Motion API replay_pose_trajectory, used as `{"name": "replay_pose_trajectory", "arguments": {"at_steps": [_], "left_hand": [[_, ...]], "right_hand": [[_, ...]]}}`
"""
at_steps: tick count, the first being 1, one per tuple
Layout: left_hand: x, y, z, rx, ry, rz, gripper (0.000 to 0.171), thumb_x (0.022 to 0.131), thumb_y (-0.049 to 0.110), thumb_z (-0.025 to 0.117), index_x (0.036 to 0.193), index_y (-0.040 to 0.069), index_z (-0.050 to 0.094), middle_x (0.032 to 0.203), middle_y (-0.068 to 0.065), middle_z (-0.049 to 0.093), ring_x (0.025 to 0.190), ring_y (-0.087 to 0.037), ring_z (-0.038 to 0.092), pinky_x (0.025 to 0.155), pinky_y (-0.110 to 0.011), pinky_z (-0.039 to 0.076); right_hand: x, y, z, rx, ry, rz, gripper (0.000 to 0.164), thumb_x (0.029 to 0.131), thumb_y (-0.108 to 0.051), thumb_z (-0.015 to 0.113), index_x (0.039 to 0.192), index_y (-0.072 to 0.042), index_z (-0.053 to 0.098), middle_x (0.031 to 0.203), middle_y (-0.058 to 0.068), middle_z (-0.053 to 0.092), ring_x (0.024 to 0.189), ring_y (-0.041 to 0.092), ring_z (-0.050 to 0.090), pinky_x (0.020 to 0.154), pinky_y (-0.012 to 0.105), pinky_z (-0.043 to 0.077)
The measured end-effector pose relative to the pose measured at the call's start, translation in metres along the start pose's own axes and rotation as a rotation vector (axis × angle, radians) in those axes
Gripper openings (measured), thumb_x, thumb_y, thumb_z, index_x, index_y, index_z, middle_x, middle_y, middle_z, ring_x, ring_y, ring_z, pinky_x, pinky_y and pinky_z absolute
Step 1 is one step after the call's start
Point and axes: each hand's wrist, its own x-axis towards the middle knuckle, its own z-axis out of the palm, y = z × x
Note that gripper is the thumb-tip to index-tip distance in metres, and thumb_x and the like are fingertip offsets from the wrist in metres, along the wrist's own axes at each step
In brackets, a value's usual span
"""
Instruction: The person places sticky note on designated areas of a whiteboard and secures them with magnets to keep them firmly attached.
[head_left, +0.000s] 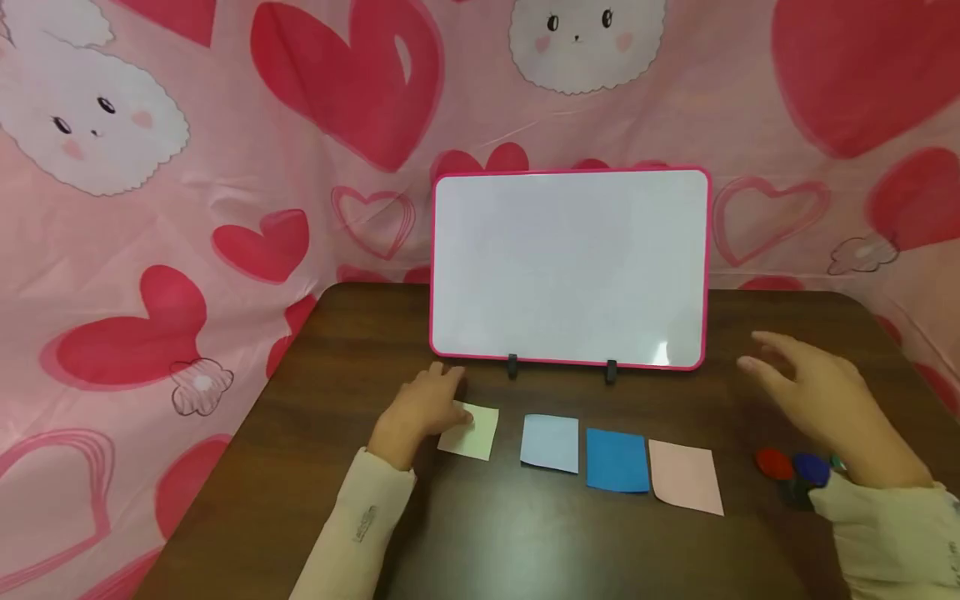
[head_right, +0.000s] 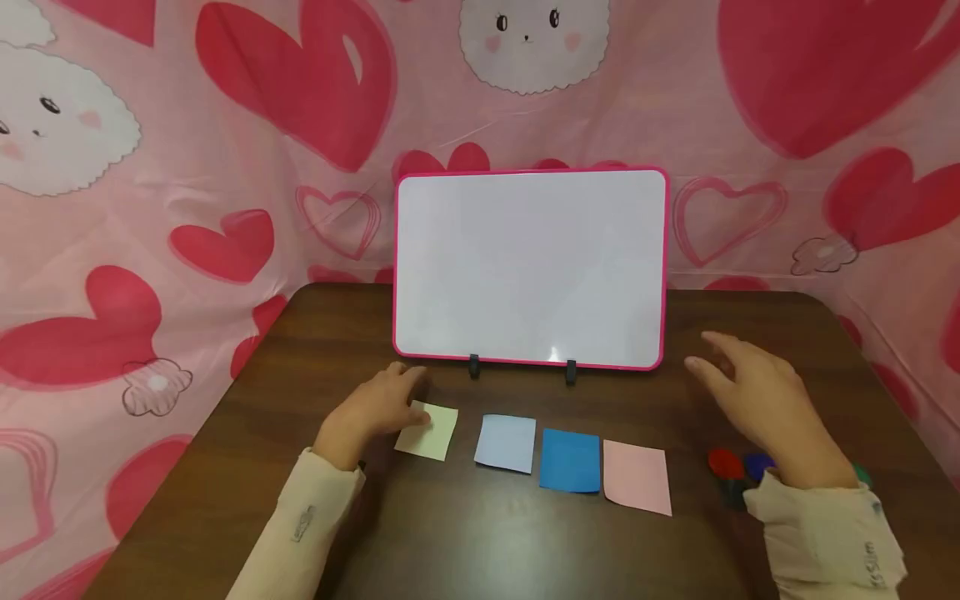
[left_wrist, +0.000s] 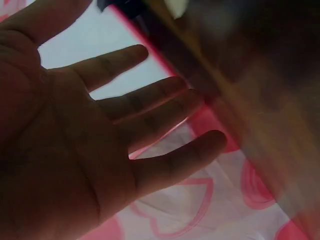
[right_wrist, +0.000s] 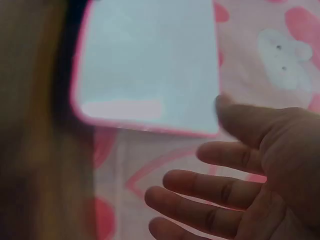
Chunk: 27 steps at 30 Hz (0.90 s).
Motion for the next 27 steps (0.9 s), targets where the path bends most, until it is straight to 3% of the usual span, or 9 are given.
{"name": "replay_pose_trajectory", "arguments": {"at_steps": [4, 9, 10, 13, 16, 19, 23, 27], "left_hand": [[0.0, -0.003, 0.01, 0.048, -0.012, -0.024, 0.068, 0.084, 0.029, 0.083, 0.14, 0.003, 0.055, 0.128, -0.021, 0.051, 0.115, -0.037, 0.054, 0.092, -0.056, 0.048], [0.003, -0.003, 0.016, 0.063, 0.006, -0.007, 0.058, 0.081, 0.024, 0.086, 0.127, -0.001, 0.06, 0.111, -0.017, 0.055, 0.101, -0.033, 0.056, 0.085, -0.05, 0.051], [0.004, -0.003, 0.016, 0.063, 0.006, -0.002, 0.057, 0.081, 0.023, 0.086, 0.125, -0.002, 0.061, 0.109, -0.016, 0.055, 0.1, -0.032, 0.057, 0.085, -0.049, 0.051], [0.005, -0.001, 0.017, 0.054, -0.005, 0.01, 0.054, 0.081, 0.021, 0.086, 0.122, -0.004, 0.06, 0.105, -0.016, 0.057, 0.095, -0.031, 0.058, 0.084, -0.048, 0.052], [0.007, -0.002, 0.018, 0.045, -0.004, 0.033, 0.052, 0.08, 0.018, 0.085, 0.119, -0.005, 0.059, 0.102, -0.016, 0.058, 0.09, -0.03, 0.059, 0.085, -0.047, 0.052], [0.006, -0.003, 0.018, 0.041, -0.008, 0.058, 0.046, 0.081, 0.015, 0.084, 0.113, -0.003, 0.058, 0.097, -0.013, 0.059, 0.086, -0.027, 0.058, 0.085, -0.046, 0.052], [0.005, -0.005, 0.019, 0.053, -0.028, 0.07, 0.038, 0.082, 0.014, 0.082, 0.107, 0.001, 0.057, 0.09, -0.008, 0.06, 0.082, -0.024, 0.057, 0.082, -0.044, 0.052], [0.005, -0.005, 0.018, 0.072, -0.011, 0.092, 0.025, 0.086, 0.009, 0.075, 0.103, 0.002, 0.058, 0.087, -0.007, 0.06, 0.078, -0.023, 0.056, 0.078, -0.044, 0.052]], "right_hand": [[-0.018, 0.025, 0.004, -0.066, -0.009, 0.008, 0.047, 0.102, -0.031, 0.06, 0.129, 0.007, 0.057, 0.12, 0.041, 0.058, 0.102, 0.062, 0.055, 0.08, 0.074, 0.039], [-0.045, 0.045, 0.019, -0.015, -0.088, 0.098, 0.049, 0.105, -0.035, 0.055, 0.131, 0.007, 0.056, 0.122, 0.043, 0.055, 0.108, 0.068, 0.048, 0.076, 0.076, 0.041], [-0.05, 0.047, 0.023, 0.001, -0.109, 0.119, 0.05, 0.106, -0.036, 0.053, 0.132, 0.007, 0.055, 0.116, 0.041, 0.059, 0.105, 0.067, 0.051, 0.075, 0.074, 0.043], [-0.062, 0.05, 0.034, 0.037, -0.134, 0.153, 0.052, 0.107, -0.037, 0.05, 0.133, 0.007, 0.055, 0.096, 0.025, 0.071, 0.095, 0.057, 0.061, 0.072, 0.069, 0.047], [-0.069, 0.051, 0.043, 0.066, -0.102, 0.186, 0.05, 0.106, -0.039, 0.051, 0.13, 0.005, 0.059, 0.083, 0.005, 0.071, 0.077, 0.031, 0.067, 0.067, 0.056, 0.051], [-0.074, 0.05, 0.052, 0.09, -0.081, 0.203, 0.05, 0.105, -0.04, 0.053, 0.128, 0.003, 0.061, 0.088, 0.011, 0.071, 0.066, 0.015, 0.063, 0.061, 0.044, 0.051], [-0.079, 0.048, 0.06, 0.065, -0.069, 0.203, 0.052, 0.104, -0.041, 0.054, 0.128, 0.004, 0.061, 0.082, 0.008, 0.069, 0.066, 0.018, 0.062, 0.065, 0.049, 0.052], [-0.083, 0.045, 0.065, -0.004, -0.036, 0.187, 0.06, 0.101, -0.044, 0.059, 0.13, 0.008, 0.058, 0.071, 0.001, 0.057, 0.062, 0.019, 0.052, 0.057, 0.043, 0.049]]}}
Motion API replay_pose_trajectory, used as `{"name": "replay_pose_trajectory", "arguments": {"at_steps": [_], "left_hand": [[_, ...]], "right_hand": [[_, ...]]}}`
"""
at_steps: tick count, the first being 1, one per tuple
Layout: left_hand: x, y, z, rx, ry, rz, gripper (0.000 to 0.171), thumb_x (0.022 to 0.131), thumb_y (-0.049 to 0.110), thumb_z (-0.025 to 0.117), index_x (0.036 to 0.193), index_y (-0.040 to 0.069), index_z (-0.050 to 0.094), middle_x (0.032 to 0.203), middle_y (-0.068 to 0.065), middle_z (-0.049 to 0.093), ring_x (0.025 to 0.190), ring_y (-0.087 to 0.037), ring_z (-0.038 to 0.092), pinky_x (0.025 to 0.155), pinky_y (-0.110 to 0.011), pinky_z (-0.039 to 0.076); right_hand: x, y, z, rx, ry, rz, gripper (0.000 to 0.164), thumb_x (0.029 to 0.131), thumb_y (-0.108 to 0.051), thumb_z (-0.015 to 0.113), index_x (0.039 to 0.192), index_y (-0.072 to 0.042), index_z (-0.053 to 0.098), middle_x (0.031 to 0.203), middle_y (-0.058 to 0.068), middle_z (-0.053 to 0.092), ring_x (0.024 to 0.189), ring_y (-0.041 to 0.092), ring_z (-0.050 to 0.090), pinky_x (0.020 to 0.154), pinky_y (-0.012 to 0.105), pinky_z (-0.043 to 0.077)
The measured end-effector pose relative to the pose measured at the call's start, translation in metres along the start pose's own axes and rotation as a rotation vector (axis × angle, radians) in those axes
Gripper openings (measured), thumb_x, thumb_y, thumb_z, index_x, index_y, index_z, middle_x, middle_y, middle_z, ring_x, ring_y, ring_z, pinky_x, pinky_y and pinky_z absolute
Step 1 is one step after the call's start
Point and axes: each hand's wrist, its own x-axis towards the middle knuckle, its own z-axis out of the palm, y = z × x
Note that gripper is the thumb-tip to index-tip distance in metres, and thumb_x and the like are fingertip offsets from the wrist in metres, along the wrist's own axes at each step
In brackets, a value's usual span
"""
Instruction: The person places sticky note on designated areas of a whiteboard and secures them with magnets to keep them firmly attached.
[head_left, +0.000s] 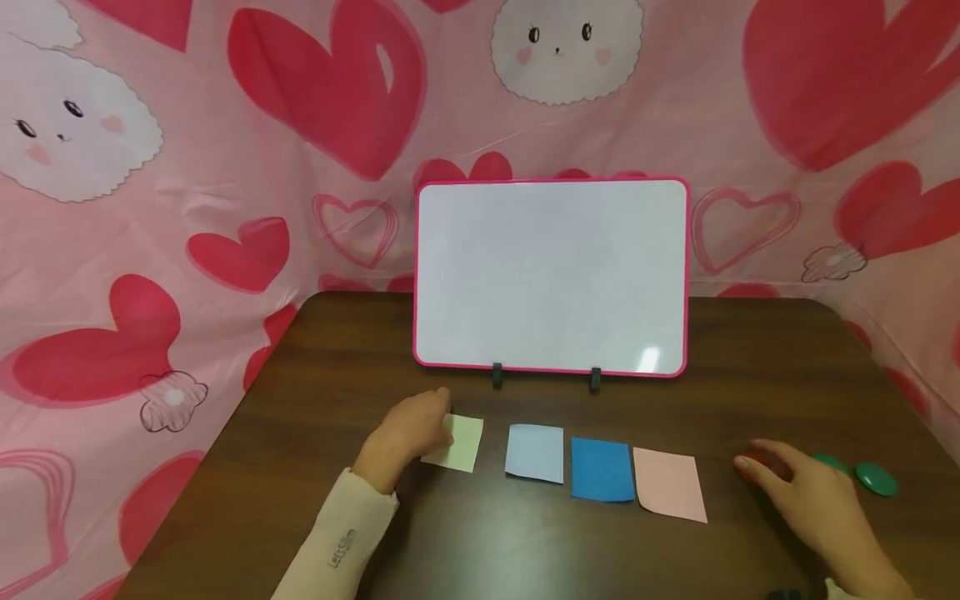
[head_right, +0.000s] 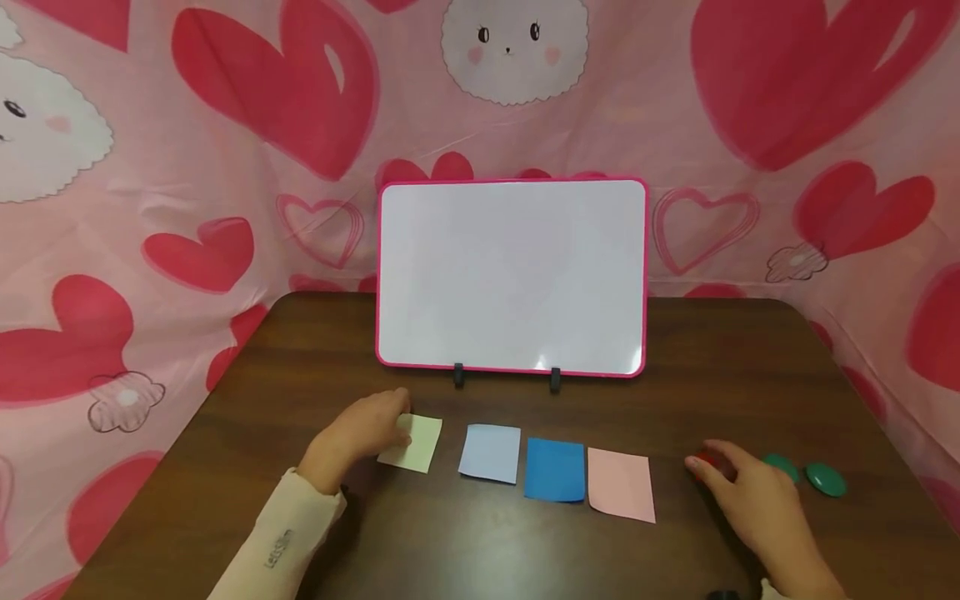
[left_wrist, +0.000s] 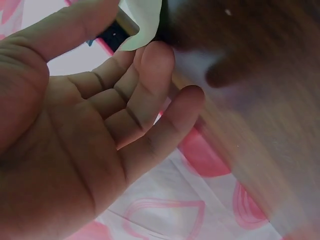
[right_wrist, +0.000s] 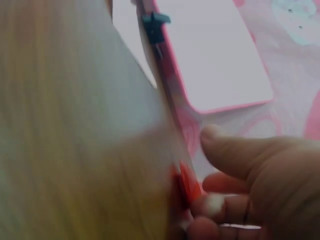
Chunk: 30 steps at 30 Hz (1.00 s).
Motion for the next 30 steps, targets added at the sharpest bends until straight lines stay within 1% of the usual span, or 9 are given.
{"name": "replay_pose_trajectory", "arguments": {"at_steps": [2, 4, 7, 14, 20, 22, 26, 28, 30], "left_hand": [[0.001, 0.001, -0.001, 0.008, 0.03, 0.013, 0.016, 0.087, 0.004, 0.07, 0.098, 0.002, 0.059, 0.086, -0.008, 0.061, 0.076, -0.023, 0.056, 0.074, -0.044, 0.052], [0.002, 0.001, -0.002, 0.015, 0.057, 0.024, 0.008, 0.088, -0.001, 0.064, 0.094, 0.003, 0.06, 0.084, -0.008, 0.062, 0.072, -0.023, 0.056, 0.069, -0.043, 0.051], [0.003, 0.001, -0.002, -0.004, 0.071, 0.028, 0.008, 0.088, -0.004, 0.06, 0.089, 0.005, 0.061, 0.08, -0.006, 0.062, 0.069, -0.021, 0.055, 0.064, -0.041, 0.05], [0.002, -0.006, -0.004, -0.038, 0.084, 0.01, 0.015, 0.086, -0.005, 0.058, 0.083, 0.007, 0.065, 0.077, -0.002, 0.062, 0.066, -0.02, 0.053, 0.06, -0.037, 0.047], [-0.002, -0.014, -0.006, -0.047, 0.105, 0.028, 0.017, 0.088, -0.005, 0.057, 0.088, 0.005, 0.071, 0.084, -0.004, 0.067, 0.07, -0.019, 0.055, 0.064, -0.038, 0.05], [-0.002, -0.015, -0.007, -0.058, 0.117, 0.046, 0.017, 0.088, -0.005, 0.057, 0.09, 0.005, 0.072, 0.086, -0.005, 0.068, 0.072, -0.019, 0.057, 0.066, -0.039, 0.051], [-0.001, -0.017, -0.009, -0.074, 0.149, 0.083, 0.017, 0.088, -0.004, 0.059, 0.09, 0.006, 0.072, 0.089, -0.005, 0.069, 0.076, -0.02, 0.06, 0.07, -0.041, 0.053], [-0.002, -0.018, -0.01, -0.075, 0.162, 0.102, 0.017, 0.088, -0.004, 0.06, 0.09, 0.007, 0.073, 0.09, -0.005, 0.069, 0.079, -0.021, 0.062, 0.073, -0.042, 0.053], [-0.002, -0.017, -0.011, -0.081, 0.168, 0.12, 0.017, 0.089, -0.004, 0.06, 0.091, 0.006, 0.074, 0.091, -0.006, 0.07, 0.082, -0.023, 0.063, 0.075, -0.043, 0.054]], "right_hand": [[-0.001, 0.0, 0.002, -0.035, 0.017, -0.009, 0.067, 0.097, -0.048, 0.064, 0.13, 0.01, 0.057, 0.078, 0.017, 0.062, 0.066, 0.032, 0.057, 0.058, 0.047, 0.049], [-0.002, -0.001, 0.003, -0.061, 0.041, -0.014, 0.071, 0.093, -0.051, 0.068, 0.129, 0.01, 0.057, 0.096, 0.032, 0.064, 0.08, 0.049, 0.061, 0.065, 0.057, 0.05], [-0.002, 0.001, 0.004, -0.08, 0.068, -0.019, 0.073, 0.09, -0.051, 0.072, 0.126, 0.011, 0.058, 0.12, 0.043, 0.055, 0.103, 0.064, 0.053, 0.074, 0.07, 0.044], [0.0, 0.004, 0.009, -0.077, 0.071, -0.033, 0.068, 0.092, -0.043, 0.073, 0.121, 0.016, 0.058, 0.111, 0.041, 0.058, 0.1, 0.062, 0.054, 0.073, 0.069, 0.045], [0.001, -0.001, 0.011, -0.082, 0.081, -0.04, 0.065, 0.093, -0.038, 0.073, 0.12, 0.019, 0.057, 0.108, 0.041, 0.058, 0.098, 0.061, 0.055, 0.075, 0.068, 0.045], [0.001, -0.001, 0.011, -0.078, 0.082, -0.042, 0.063, 0.093, -0.036, 0.074, 0.118, 0.019, 0.057, 0.102, 0.037, 0.06, 0.093, 0.057, 0.058, 0.074, 0.067, 0.046], [0.001, -0.002, 0.009, -0.069, 0.076, -0.042, 0.06, 0.092, -0.034, 0.075, 0.116, 0.019, 0.058, 0.089, 0.023, 0.062, 0.079, 0.039, 0.06, 0.068, 0.061, 0.047], [0.0, -0.001, 0.009, -0.067, 0.075, -0.038, 0.06, 0.092, -0.036, 0.075, 0.114, 0.017, 0.059, 0.088, 0.02, 0.063, 0.077, 0.035, 0.059, 0.066, 0.058, 0.048], [-0.001, -0.001, 0.009, -0.065, 0.09, -0.039, 0.058, 0.09, -0.038, 0.076, 0.111, 0.015, 0.061, 0.09, 0.022, 0.064, 0.078, 0.037, 0.06, 0.064, 0.058, 0.048]]}}
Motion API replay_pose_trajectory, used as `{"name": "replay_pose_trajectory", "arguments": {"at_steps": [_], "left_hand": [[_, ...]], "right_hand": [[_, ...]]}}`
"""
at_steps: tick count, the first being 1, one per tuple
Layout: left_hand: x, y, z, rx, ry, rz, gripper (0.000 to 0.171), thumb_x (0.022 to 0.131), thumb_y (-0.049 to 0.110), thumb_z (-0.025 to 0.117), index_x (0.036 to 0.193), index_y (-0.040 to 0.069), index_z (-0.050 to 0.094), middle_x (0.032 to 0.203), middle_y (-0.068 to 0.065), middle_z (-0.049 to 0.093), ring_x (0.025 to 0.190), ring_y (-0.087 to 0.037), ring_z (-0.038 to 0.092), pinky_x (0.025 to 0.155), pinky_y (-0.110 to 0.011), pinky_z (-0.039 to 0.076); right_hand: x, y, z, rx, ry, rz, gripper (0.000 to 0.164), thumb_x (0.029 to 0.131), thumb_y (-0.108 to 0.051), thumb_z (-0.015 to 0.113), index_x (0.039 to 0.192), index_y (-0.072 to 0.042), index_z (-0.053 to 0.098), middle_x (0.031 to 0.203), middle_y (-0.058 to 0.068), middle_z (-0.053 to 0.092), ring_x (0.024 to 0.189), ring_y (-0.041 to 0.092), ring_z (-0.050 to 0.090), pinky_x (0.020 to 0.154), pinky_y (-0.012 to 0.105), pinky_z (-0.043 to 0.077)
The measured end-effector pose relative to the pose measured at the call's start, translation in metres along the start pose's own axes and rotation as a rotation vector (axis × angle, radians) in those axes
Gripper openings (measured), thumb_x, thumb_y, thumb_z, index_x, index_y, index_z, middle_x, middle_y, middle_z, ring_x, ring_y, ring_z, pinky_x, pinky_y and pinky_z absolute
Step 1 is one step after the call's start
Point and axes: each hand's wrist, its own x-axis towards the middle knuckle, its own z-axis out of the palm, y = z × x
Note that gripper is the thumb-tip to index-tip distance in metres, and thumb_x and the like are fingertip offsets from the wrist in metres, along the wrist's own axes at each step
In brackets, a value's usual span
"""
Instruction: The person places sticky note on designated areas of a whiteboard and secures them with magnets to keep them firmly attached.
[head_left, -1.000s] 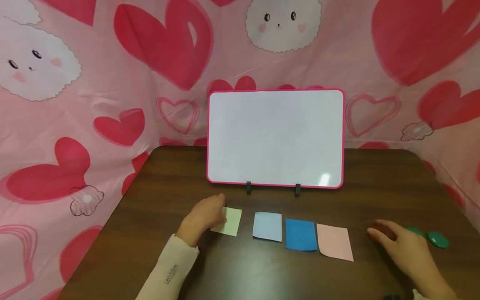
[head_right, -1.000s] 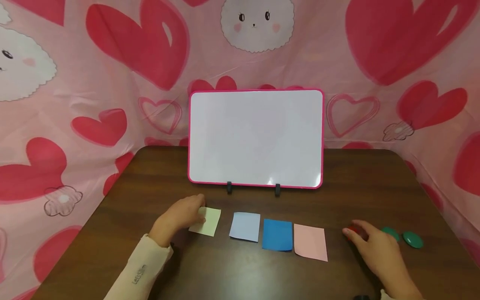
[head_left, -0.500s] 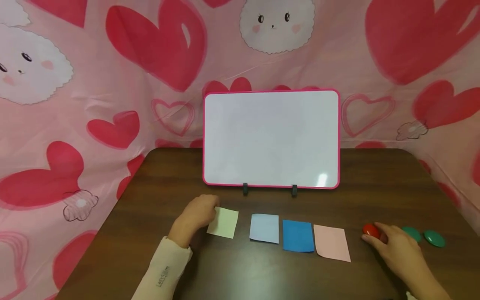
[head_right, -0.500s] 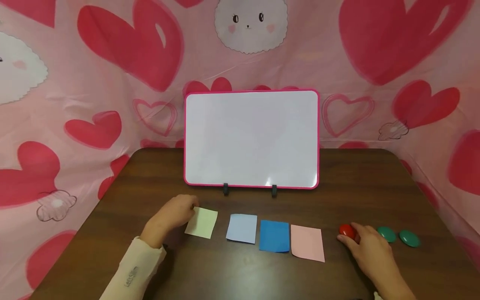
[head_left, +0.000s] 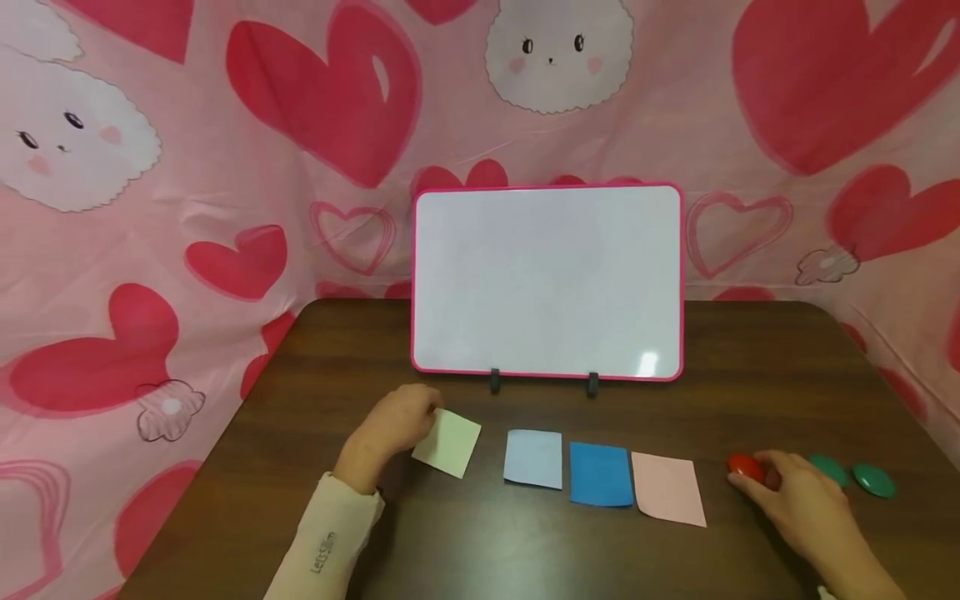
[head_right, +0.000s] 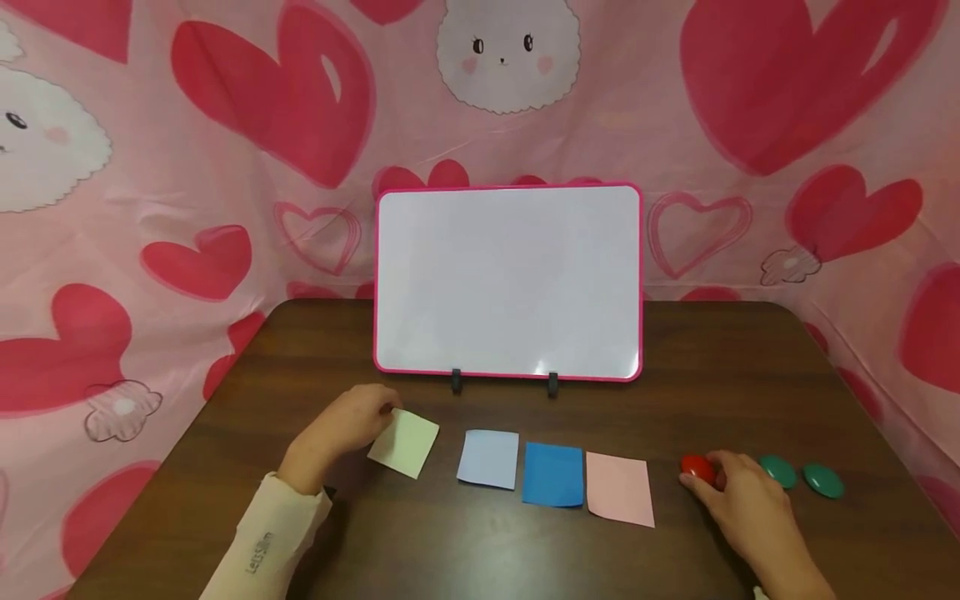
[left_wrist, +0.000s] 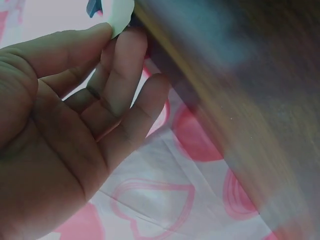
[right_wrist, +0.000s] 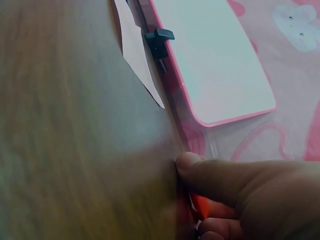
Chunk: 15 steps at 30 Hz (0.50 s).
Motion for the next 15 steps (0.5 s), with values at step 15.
{"name": "replay_pose_trajectory", "arguments": {"at_steps": [15], "left_hand": [[0.0012, 0.0015, -0.0039, -0.105, 0.035, -0.02, 0.018, 0.091, -0.001, 0.066, 0.106, 0.009, 0.065, 0.085, 0.0, 0.061, 0.08, -0.019, 0.058, 0.076, -0.04, 0.053]], "right_hand": [[0.002, 0.0049, 0.0038, 0.008, 0.047, -0.032, 0.052, 0.087, -0.03, 0.079, 0.111, 0.012, 0.062, 0.092, 0.019, 0.062, 0.081, 0.034, 0.06, 0.067, 0.056, 0.049]]}}
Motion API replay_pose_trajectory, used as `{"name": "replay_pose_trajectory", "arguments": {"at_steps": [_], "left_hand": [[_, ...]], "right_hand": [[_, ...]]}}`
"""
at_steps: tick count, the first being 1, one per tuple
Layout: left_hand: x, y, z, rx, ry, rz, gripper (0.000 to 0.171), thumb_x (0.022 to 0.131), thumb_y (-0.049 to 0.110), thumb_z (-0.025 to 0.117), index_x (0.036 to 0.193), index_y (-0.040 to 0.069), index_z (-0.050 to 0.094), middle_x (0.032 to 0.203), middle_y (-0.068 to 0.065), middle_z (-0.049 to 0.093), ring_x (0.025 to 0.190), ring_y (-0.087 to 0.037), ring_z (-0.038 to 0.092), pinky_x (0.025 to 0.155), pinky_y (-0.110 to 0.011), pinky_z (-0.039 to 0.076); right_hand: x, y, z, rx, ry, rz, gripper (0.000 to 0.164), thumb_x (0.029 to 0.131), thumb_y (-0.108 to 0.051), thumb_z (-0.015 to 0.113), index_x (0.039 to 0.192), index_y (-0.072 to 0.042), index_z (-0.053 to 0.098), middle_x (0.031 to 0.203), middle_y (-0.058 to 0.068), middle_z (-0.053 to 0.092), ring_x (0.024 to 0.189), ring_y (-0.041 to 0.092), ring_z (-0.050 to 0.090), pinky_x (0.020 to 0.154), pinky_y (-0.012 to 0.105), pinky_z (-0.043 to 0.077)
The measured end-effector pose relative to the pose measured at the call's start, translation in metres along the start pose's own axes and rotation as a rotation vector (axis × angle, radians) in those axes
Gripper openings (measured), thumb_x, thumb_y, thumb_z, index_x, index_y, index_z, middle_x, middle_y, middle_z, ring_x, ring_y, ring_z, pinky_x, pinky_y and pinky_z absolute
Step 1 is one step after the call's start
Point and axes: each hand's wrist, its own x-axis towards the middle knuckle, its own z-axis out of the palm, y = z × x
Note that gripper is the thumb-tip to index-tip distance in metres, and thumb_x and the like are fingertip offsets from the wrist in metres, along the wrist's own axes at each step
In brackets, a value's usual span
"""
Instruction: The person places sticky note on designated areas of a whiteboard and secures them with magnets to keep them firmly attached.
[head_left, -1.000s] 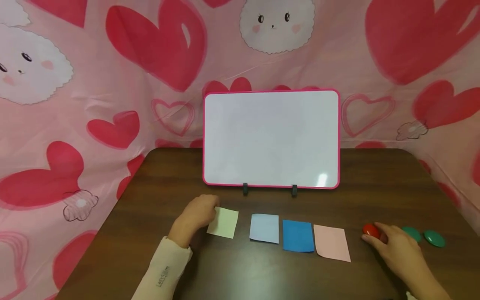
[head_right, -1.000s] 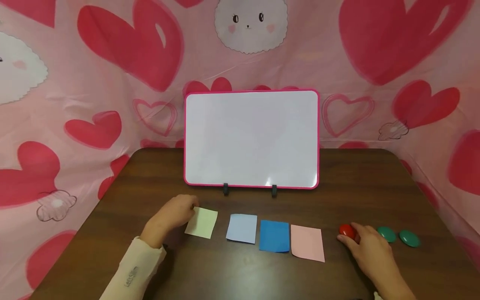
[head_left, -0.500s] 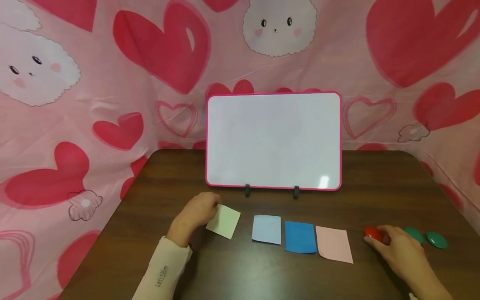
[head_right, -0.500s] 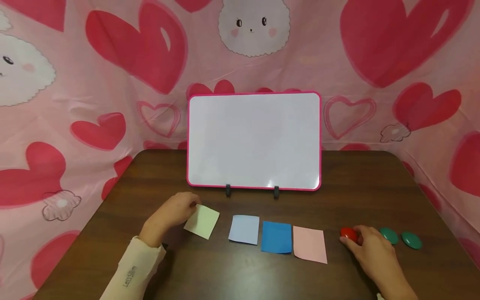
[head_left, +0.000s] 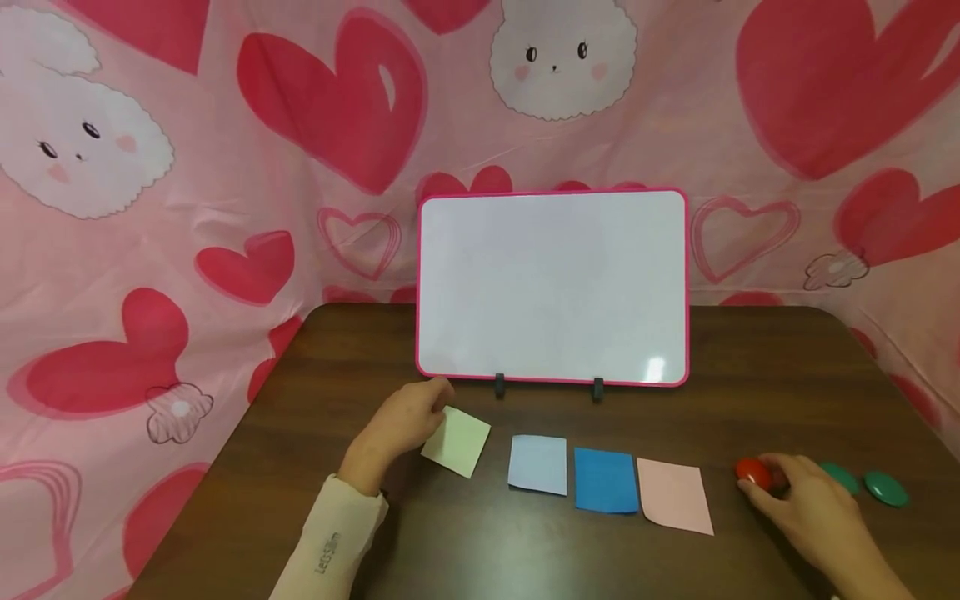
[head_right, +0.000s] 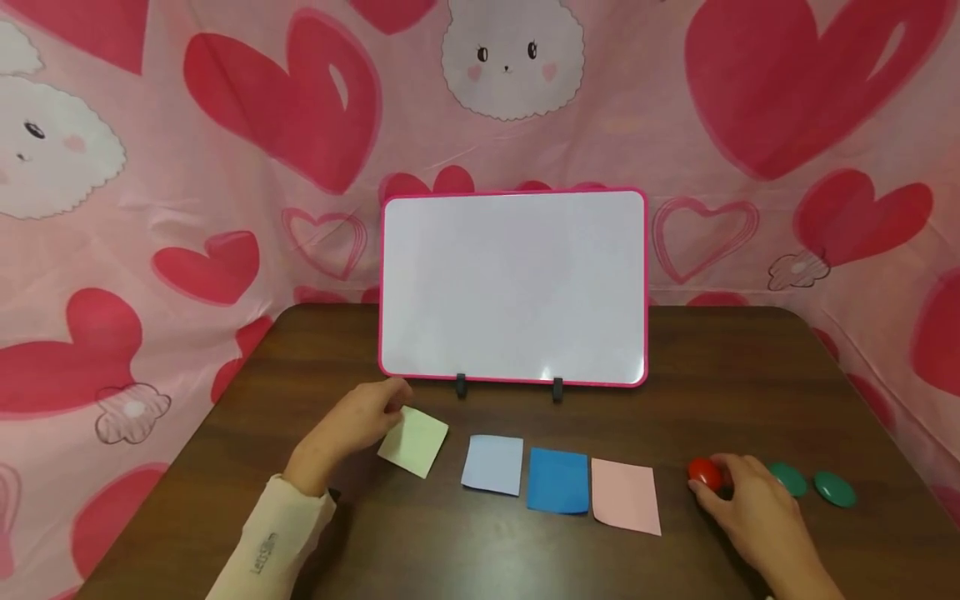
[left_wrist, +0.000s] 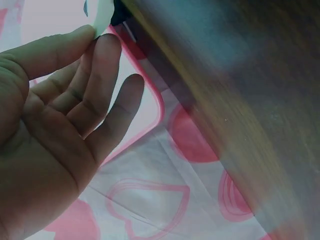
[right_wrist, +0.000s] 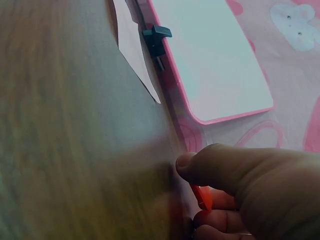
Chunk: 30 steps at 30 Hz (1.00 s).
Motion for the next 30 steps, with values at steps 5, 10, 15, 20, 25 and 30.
{"name": "replay_pose_trajectory", "arguments": {"at_steps": [5, 10, 15, 20, 25, 30], "left_hand": [[0.0, 0.001, -0.001, -0.017, 0.048, 0.012, 0.018, 0.09, 0.001, 0.07, 0.102, 0.01, 0.06, 0.082, 0.002, 0.058, 0.075, -0.019, 0.056, 0.07, -0.037, 0.051], [0.001, 0.0, 0.0, 0.003, 0.1, 0.054, 0.017, 0.089, 0.0, 0.07, 0.094, 0.013, 0.061, 0.08, 0.003, 0.058, 0.072, -0.018, 0.054, 0.068, -0.037, 0.049], [0.002, 0.001, 0.0, -0.025, 0.137, 0.091, 0.017, 0.088, -0.001, 0.07, 0.092, 0.013, 0.062, 0.08, 0.004, 0.058, 0.074, -0.018, 0.054, 0.069, -0.037, 0.049], [0.004, 0.001, 0.0, -0.07, 0.14, 0.097, 0.016, 0.088, 0.0, 0.07, 0.092, 0.014, 0.064, 0.082, 0.003, 0.06, 0.076, -0.019, 0.055, 0.071, -0.037, 0.049], [0.007, 0.0, 0.0, -0.088, 0.133, 0.078, 0.015, 0.089, -0.001, 0.07, 0.093, 0.013, 0.064, 0.085, 0.002, 0.062, 0.078, -0.019, 0.056, 0.073, -0.038, 0.05], [0.009, 0.001, -0.003, -0.112, 0.118, 0.051, 0.014, 0.09, 0.002, 0.071, 0.096, 0.013, 0.065, 0.089, 0.001, 0.064, 0.08, -0.019, 0.057, 0.074, -0.039, 0.052]], "right_hand": [[0.0, 0.001, 0.0, 0.005, -0.053, 0.009, 0.056, 0.089, -0.032, 0.077, 0.114, 0.015, 0.06, 0.1, 0.027, 0.062, 0.088, 0.042, 0.061, 0.071, 0.06, 0.049], [0.0, -0.001, 0.0, 0.017, -0.067, 0.019, 0.057, 0.09, -0.033, 0.076, 0.115, 0.015, 0.059, 0.102, 0.027, 0.061, 0.089, 0.043, 0.061, 0.072, 0.061, 0.049], [0.0, 0.0, -0.001, 0.029, -0.101, 0.03, 0.06, 0.092, -0.037, 0.074, 0.117, 0.015, 0.058, 0.104, 0.028, 0.06, 0.089, 0.041, 0.061, 0.071, 0.06, 0.05], [0.001, 0.003, 0.001, 0.028, -0.113, 0.034, 0.063, 0.093, -0.041, 0.072, 0.117, 0.015, 0.057, 0.11, 0.035, 0.057, 0.095, 0.05, 0.059, 0.073, 0.064, 0.049], [0.003, 0.006, 0.004, 0.031, -0.129, 0.034, 0.064, 0.094, -0.044, 0.07, 0.117, 0.014, 0.057, 0.114, 0.039, 0.055, 0.102, 0.058, 0.055, 0.075, 0.069, 0.047], [0.004, 0.009, 0.004, 0.03, -0.164, 0.047, 0.066, 0.096, -0.046, 0.067, 0.119, 0.015, 0.057, 0.111, 0.038, 0.056, 0.095, 0.056, 0.058, 0.067, 0.065, 0.049]]}}
